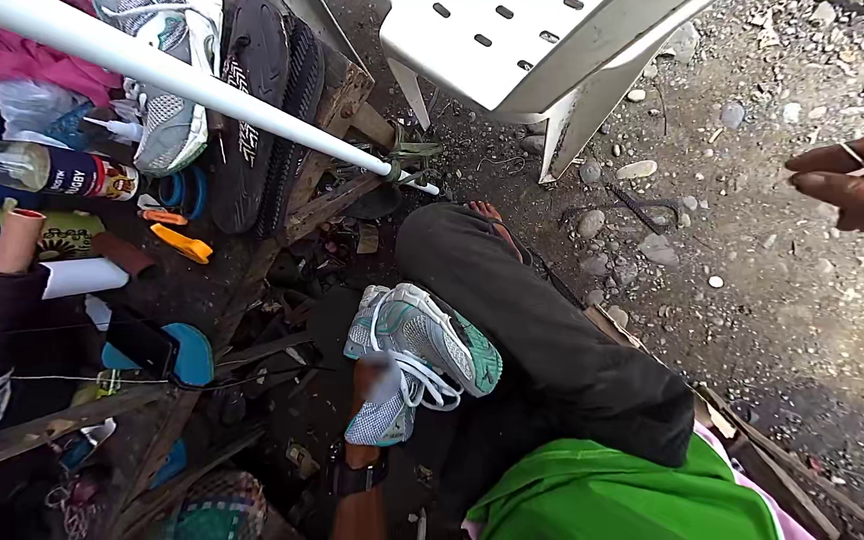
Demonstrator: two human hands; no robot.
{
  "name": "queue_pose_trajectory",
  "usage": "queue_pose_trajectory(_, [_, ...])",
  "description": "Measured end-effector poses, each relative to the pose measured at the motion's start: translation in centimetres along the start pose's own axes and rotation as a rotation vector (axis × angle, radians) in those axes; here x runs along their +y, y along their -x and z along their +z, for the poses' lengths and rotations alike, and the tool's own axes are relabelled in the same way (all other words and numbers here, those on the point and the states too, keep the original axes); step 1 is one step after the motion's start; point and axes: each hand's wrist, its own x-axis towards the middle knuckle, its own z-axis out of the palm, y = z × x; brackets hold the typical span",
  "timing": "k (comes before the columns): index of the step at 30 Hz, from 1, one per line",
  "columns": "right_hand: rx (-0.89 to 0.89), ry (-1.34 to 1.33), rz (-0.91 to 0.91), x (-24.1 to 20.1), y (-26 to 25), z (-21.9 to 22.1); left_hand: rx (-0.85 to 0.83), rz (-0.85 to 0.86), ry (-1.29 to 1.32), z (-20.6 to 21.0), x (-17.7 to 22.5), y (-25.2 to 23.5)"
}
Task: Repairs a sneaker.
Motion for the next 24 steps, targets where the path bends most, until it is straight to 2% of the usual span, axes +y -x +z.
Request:
queue_pose_trajectory(3, [-0.318, -0.414, -0.446, -7.2, 2.3, 9.9, -0.015, 0.161, 0.057, -0.6, -2.1, -1.3])
queue_pose_trajectory(5, [-0.499, -0.488, -0.648, -11.0, 3.2, 14.5, -0.039, 0.293, 0.176, -0.7, -3.5, -1.2])
queue_pose_trajectory(6, [-0.559, -0.468, -0.688, -12.3, 3.5, 15.9, -0.055, 0.260, 0.202, -0.5, -3.1, -0.5])
queue_pose_trajectory(8, [-0.624, -0.446, -0.686, -13.8, 3.6, 17.5, -0.079, 0.078, 0.229, -0.2, -1.4, 0.7])
queue_pose_trajectory(9, [-0.646, -0.470, -0.667, -14.2, 3.5, 17.7, -0.094, 0.053, 0.272, -0.3, -1.9, -0.2])
queue_pose_trajectory(11, [-0.687, -0.543, -0.641, -14.7, 3.2, 17.5, -0.125, 0.129, 0.257, -0.6, -3.1, -1.5])
queue_pose_trajectory(13, [-0.688, -0.573, -0.639, -14.8, 3.2, 17.3, -0.037, 0.262, 0.214, -0.1, -3.4, -1.3])
queue_pose_trajectory(14, [-0.680, -0.585, -0.644, -14.7, 3.2, 17.4, 0.001, 0.264, 0.223, 0.4, -2.5, -0.4])
queue_pose_trajectory(16, [-0.673, -0.614, -0.645, -14.5, 3.3, 17.8, 0.015, 0.129, 0.298, 1.4, 0.2, 2.2])
queue_pose_trajectory(19, [-0.642, -0.659, -0.636, -14.3, 3.7, 18.3, 0.038, 0.090, 0.381, 2.0, 1.0, 2.8])
queue_pose_trajectory(21, [-0.609, -0.672, -0.634, -14.3, 4.1, 18.5, 0.036, 0.204, 0.358, 1.8, -0.5, 1.6])
queue_pose_trajectory(22, [-0.597, -0.677, -0.632, -14.2, 4.2, 18.7, 0.047, 0.331, 0.325, 1.6, -2.1, 0.1])
queue_pose_trajectory(24, [-0.579, -0.691, -0.634, -14.1, 4.5, 19.0, -0.043, 0.517, 0.360, 1.1, -4.0, -1.5])
